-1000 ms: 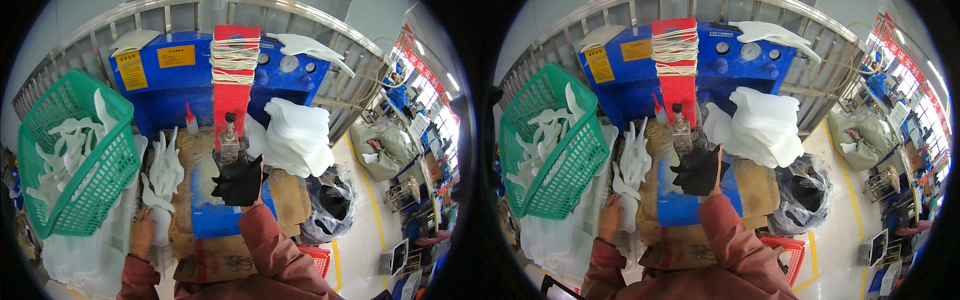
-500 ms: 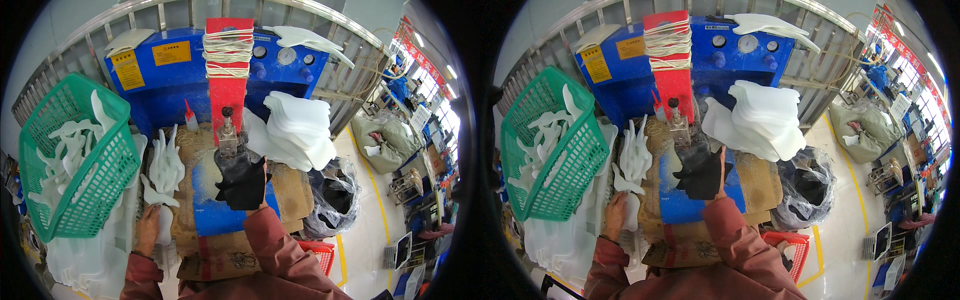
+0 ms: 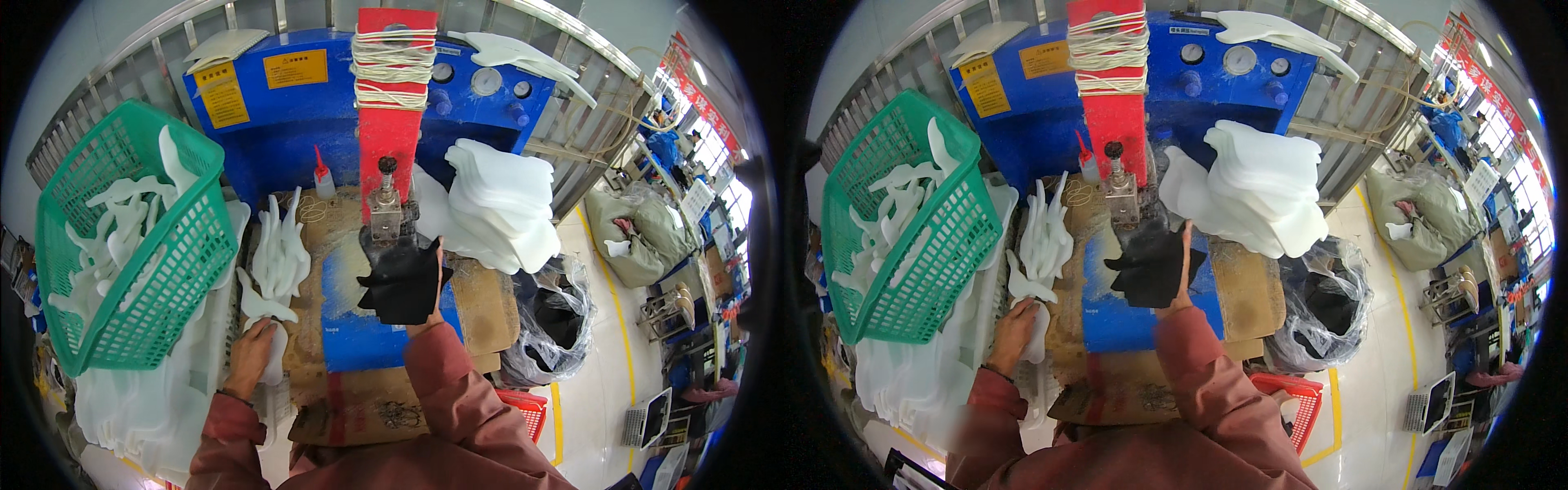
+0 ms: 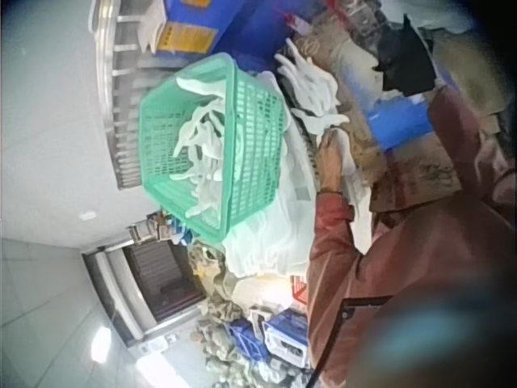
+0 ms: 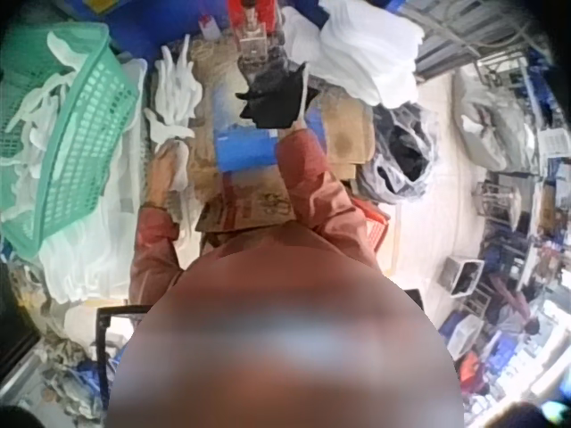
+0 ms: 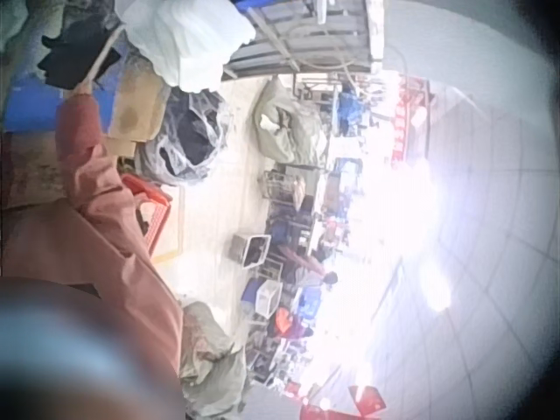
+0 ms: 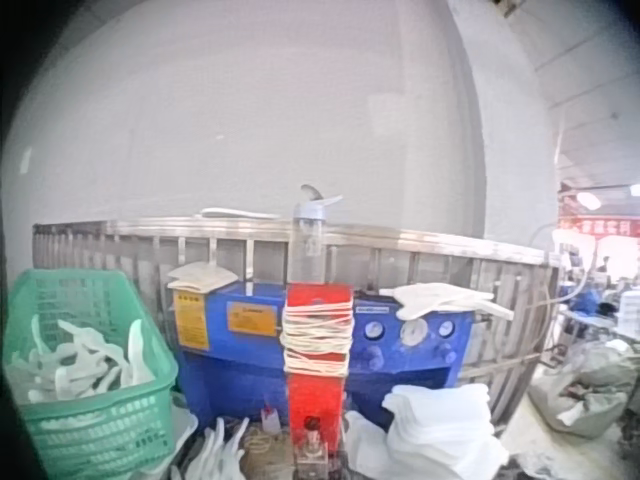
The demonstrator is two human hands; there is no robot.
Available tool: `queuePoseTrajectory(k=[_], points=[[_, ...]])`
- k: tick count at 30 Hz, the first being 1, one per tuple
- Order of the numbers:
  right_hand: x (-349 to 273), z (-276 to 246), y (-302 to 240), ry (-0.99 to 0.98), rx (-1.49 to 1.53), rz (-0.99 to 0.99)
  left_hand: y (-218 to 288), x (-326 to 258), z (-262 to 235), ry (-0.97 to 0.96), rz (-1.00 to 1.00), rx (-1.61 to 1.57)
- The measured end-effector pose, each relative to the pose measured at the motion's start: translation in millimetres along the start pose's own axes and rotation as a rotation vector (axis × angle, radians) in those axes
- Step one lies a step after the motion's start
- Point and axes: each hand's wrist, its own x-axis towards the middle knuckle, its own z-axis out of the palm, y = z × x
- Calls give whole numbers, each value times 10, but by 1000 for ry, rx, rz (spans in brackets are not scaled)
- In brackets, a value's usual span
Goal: The person repeatedly picks a black glove-like upper and a white insole, aligns them, and presses them together under a pneumatic press. They then place the assembled pair into a red basket. The cycle repeats with new parts from nearby piles.
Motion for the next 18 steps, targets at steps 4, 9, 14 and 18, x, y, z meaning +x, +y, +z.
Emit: queuePoseTrajectory(k=[4, 9, 14, 18], points=[[67, 86, 94, 45, -67, 53, -21, 11, 22, -40, -15, 18], [-143, 284, 64, 32, -37, 50, -21, 31, 42, -118, -30, 78], [-26, 300, 32, 111, -60, 11, 6, 98, 98, -96, -86, -61], [-100, 208, -10, -26, -157, -96, -80, 71, 39, -39, 16, -35]])
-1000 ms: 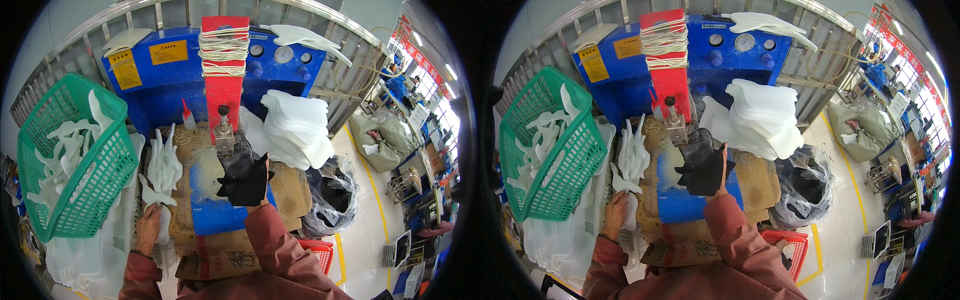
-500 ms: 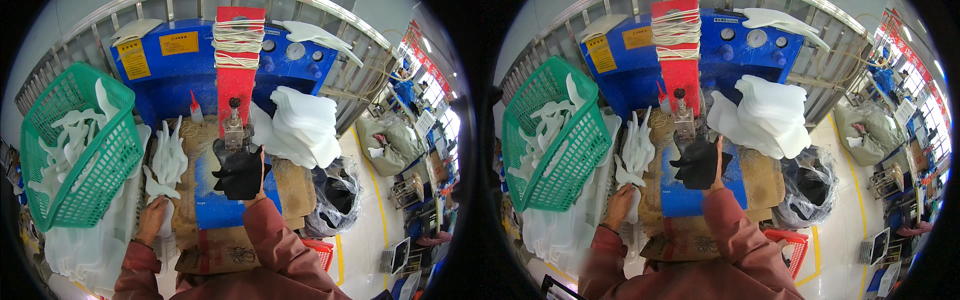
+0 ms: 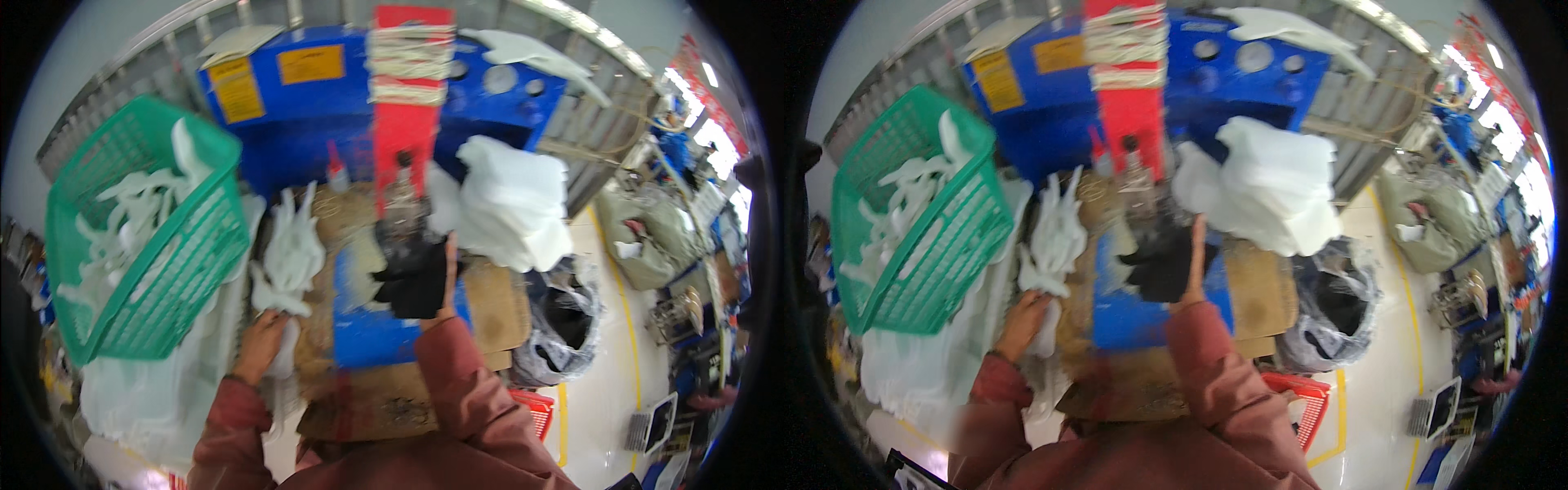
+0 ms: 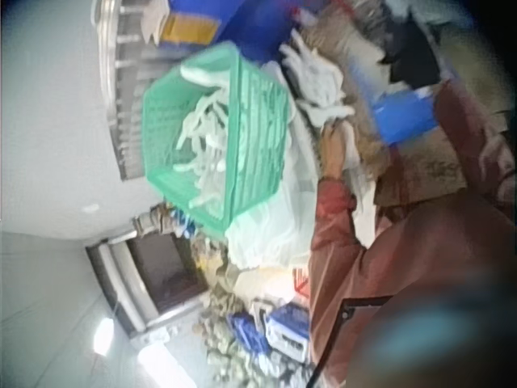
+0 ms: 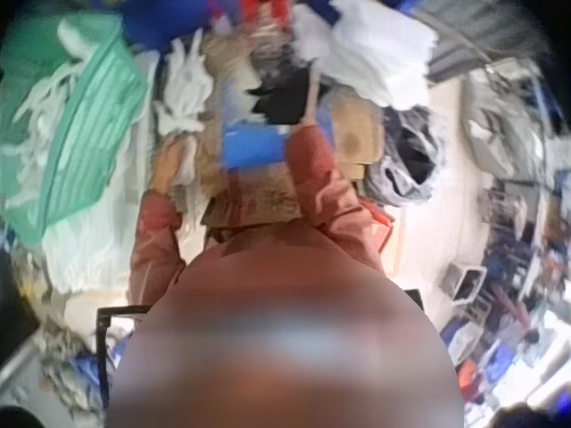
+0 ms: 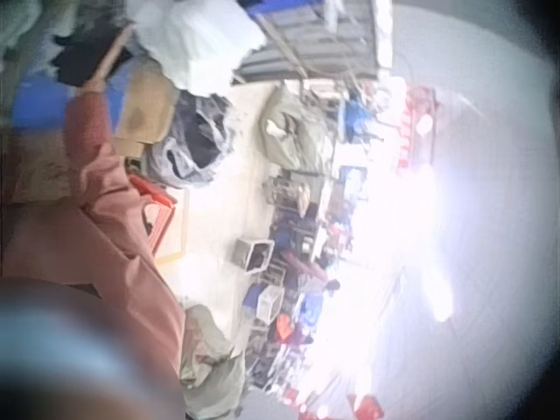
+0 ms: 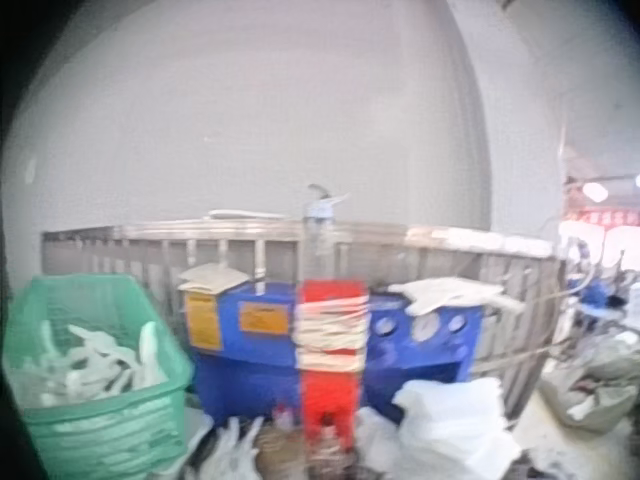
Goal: The person repeatedly picks a black glove-like upper and a white insole, aligns them, and presses them together under a pneumatic press. They then place the assembled pair into a red basket. The cycle repeats with new parts from nearby piles.
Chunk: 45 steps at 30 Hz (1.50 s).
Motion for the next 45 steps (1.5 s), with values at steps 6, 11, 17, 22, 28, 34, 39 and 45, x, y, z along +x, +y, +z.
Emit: queuePoseTrajectory(k=[6, 11, 17, 22, 28, 34, 39, 45], points=[[-266, -48, -257, 34, 4, 16, 31, 3, -117, 64, -38, -54], [-509, -48, -410, 146, -6, -50, 156, 17, -477, 126, -167, -84], [-960, -133, -317, -70, 50, 44, 538, 7, -1162, 195, -96, -120], [-1215, -266, -97, -45, -106, 205, 1097, 87, -1772, 86, -47, -615], [-1391, -370, 99, -196, -333, 242, 1692, 587, -1221, -145, 16, -880], [-1465, -524, 154, -139, -428, 231, 1937, 809, -698, 10, -29, -876], [-1444, -589, 188, -91, -441, 215, 1981, 797, -607, 71, 8, -714], [-1428, -666, 192, -178, -527, 181, 2014, 806, -526, 115, -5, -627]])
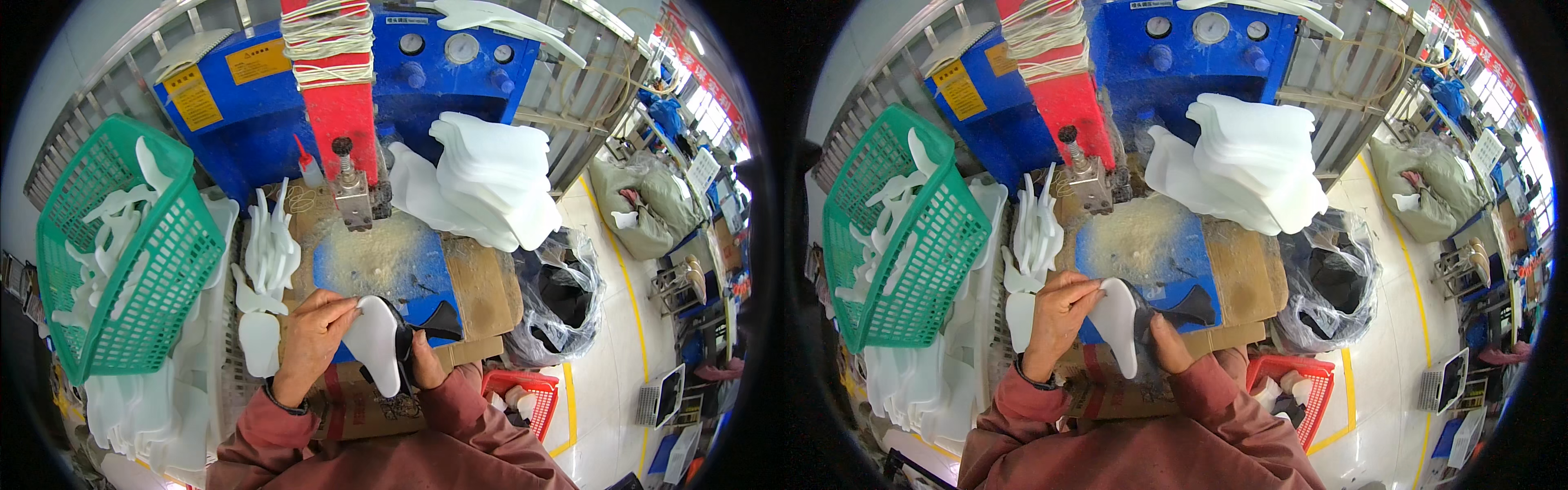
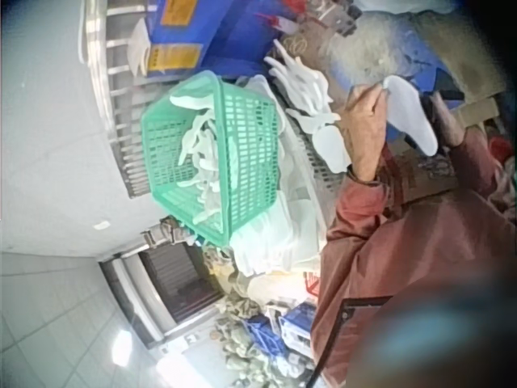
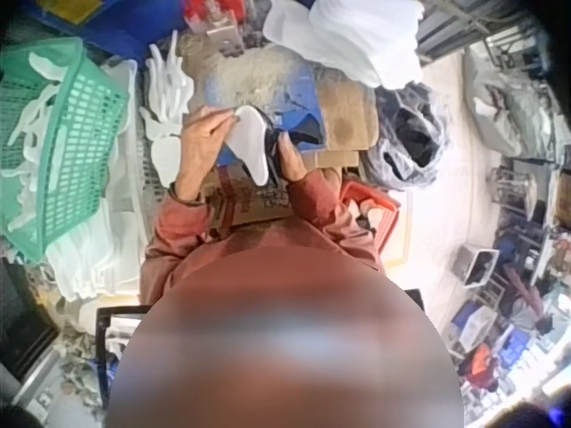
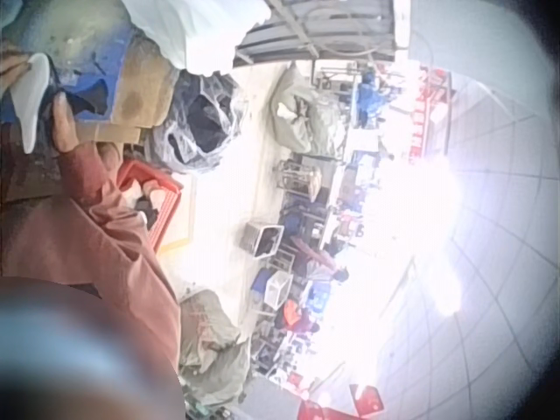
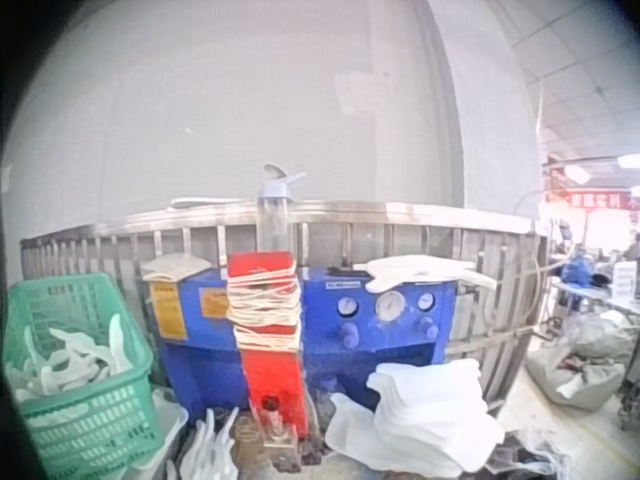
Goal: The person repeatedly picks a black glove-like upper and a white insole, aligns them, and presses them together under a pneumatic press. They then place the assembled pair into a red basket. The cycle repeats with new parts from nearby piles.
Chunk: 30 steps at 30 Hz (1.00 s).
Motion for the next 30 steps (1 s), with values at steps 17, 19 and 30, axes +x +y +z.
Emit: queuePoseTrajectory(k=[17, 19, 30], points=[[50, -27, 22, -9, -199, -46, 30, 28, 150, 103, -160, -70], [62, -24, 10, 13, -235, -100, 92, 0, 173, 160, -100, -40], [41, -70, 45, -34, -304, -33, 205, -345, 361, 185, 225, 89]])
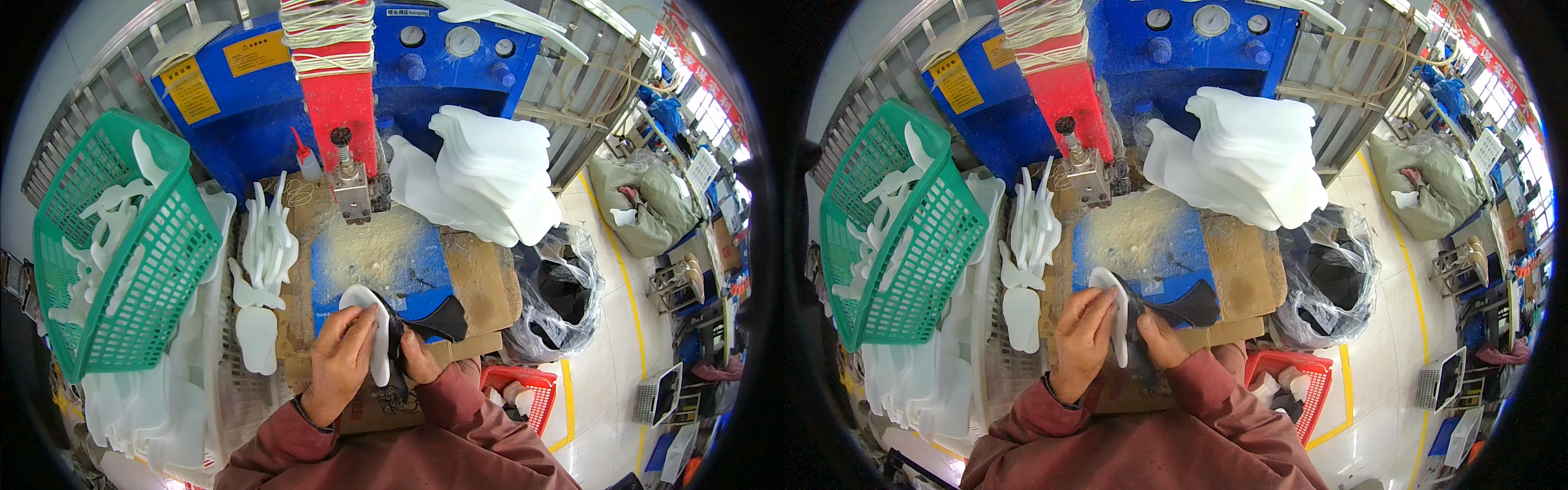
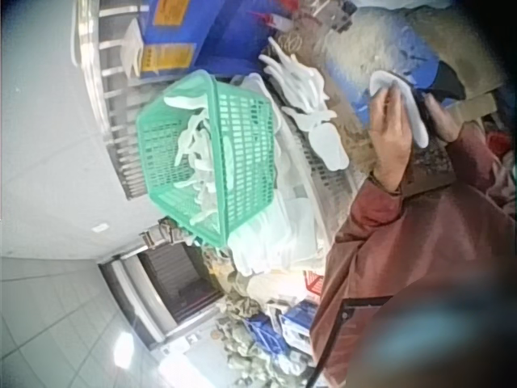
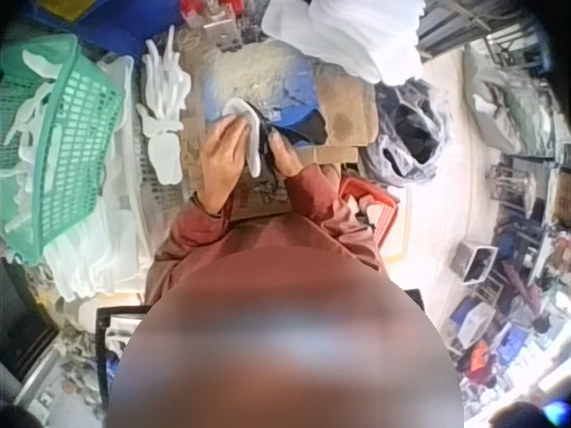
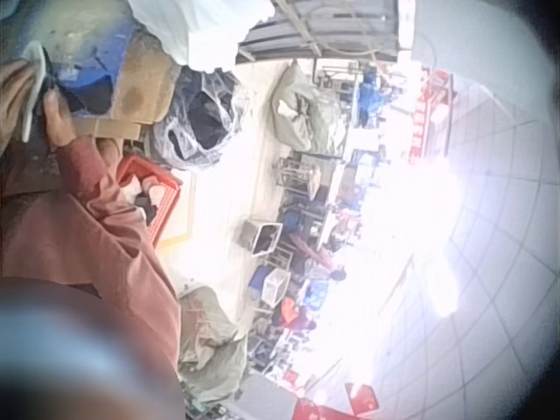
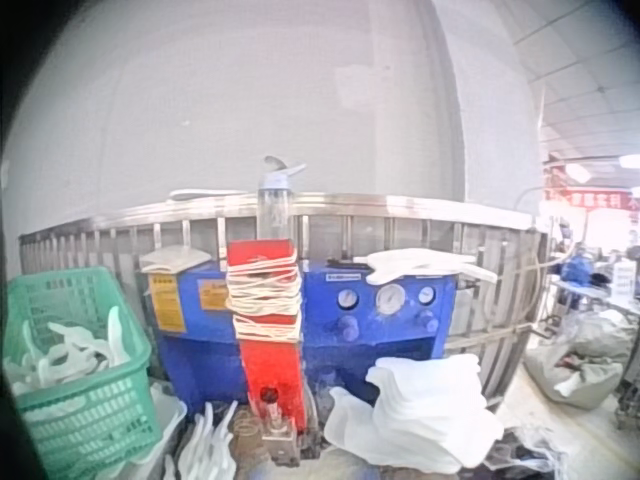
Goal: The person repeatedly picks a black glove-like upper and a white insole, aligns them, and presses them together under a pneumatic press. They then place the assembled pair into a red basket. The cycle repeats with new parts from nearby piles.
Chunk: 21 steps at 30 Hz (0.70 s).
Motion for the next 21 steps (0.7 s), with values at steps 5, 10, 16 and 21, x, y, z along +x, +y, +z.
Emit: queuePoseTrajectory(k=[5, 10, 16, 21], points=[[-1, 27, -30, 9, -52, -70, -14, 18, 27, -2, 48, 20], [-16, 57, -137, -10, -146, -169, -29, 7, 44, -12, 66, 36], [-45, 0, -89, 13, -216, -114, -128, 15, 34, -37, 120, 42], [-56, -16, -56, -15, -144, -18, -186, 12, -22, -99, 127, 2]])
